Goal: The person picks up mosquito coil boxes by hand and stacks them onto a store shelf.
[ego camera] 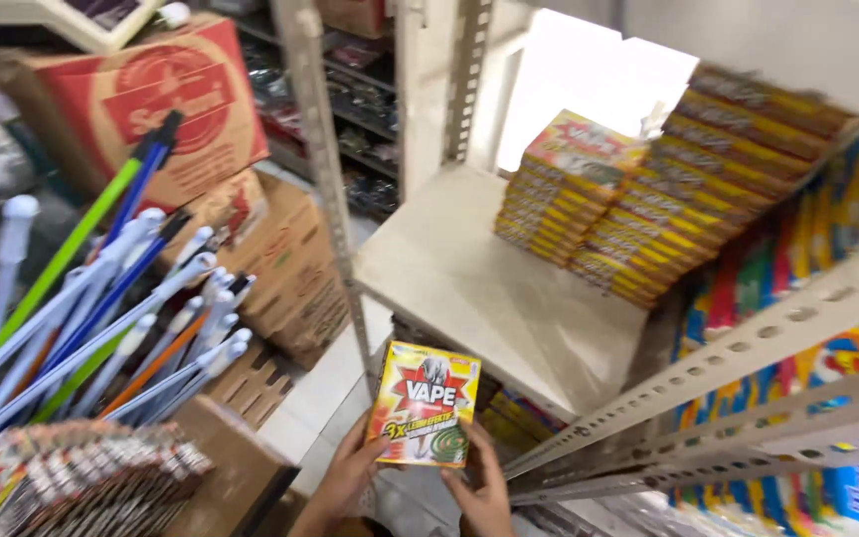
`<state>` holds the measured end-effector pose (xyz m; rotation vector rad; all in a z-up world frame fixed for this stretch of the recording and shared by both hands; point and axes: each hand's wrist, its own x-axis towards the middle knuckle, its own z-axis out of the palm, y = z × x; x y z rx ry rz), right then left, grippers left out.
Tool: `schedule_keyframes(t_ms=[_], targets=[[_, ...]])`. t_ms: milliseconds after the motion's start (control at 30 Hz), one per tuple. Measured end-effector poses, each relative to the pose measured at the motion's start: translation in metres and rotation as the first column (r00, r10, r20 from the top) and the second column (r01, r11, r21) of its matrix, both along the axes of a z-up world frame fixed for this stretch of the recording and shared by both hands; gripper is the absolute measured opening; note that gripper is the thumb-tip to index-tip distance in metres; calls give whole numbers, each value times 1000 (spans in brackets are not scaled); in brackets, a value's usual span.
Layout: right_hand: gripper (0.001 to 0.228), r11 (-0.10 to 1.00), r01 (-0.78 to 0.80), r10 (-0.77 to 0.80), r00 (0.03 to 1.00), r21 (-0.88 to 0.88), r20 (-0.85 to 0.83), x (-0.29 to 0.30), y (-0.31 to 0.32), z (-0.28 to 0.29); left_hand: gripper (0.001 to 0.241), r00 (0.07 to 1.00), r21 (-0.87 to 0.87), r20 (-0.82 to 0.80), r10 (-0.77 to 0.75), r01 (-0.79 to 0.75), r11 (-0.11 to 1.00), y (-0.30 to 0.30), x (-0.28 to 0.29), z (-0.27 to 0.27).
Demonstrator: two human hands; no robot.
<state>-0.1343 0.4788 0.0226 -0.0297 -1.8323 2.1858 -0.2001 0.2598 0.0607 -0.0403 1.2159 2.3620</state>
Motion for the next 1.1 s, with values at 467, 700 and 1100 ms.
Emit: schedule_keyframes(t_ms=[467, 700, 1100], targets=[[53, 962, 180, -122, 956, 205, -267, -92, 31, 123, 64, 979, 98, -174, -106, 124, 987, 26, -163, 81], [51, 841, 421, -237, 852, 341, -466, -175, 69, 225, 83, 858, 156, -491, -152, 258, 953, 95, -240, 199], [50, 343, 782, -555, 616, 521, -559, -260, 132, 232, 90, 561, -346, -814, -153, -255, 903, 242, -344, 185]])
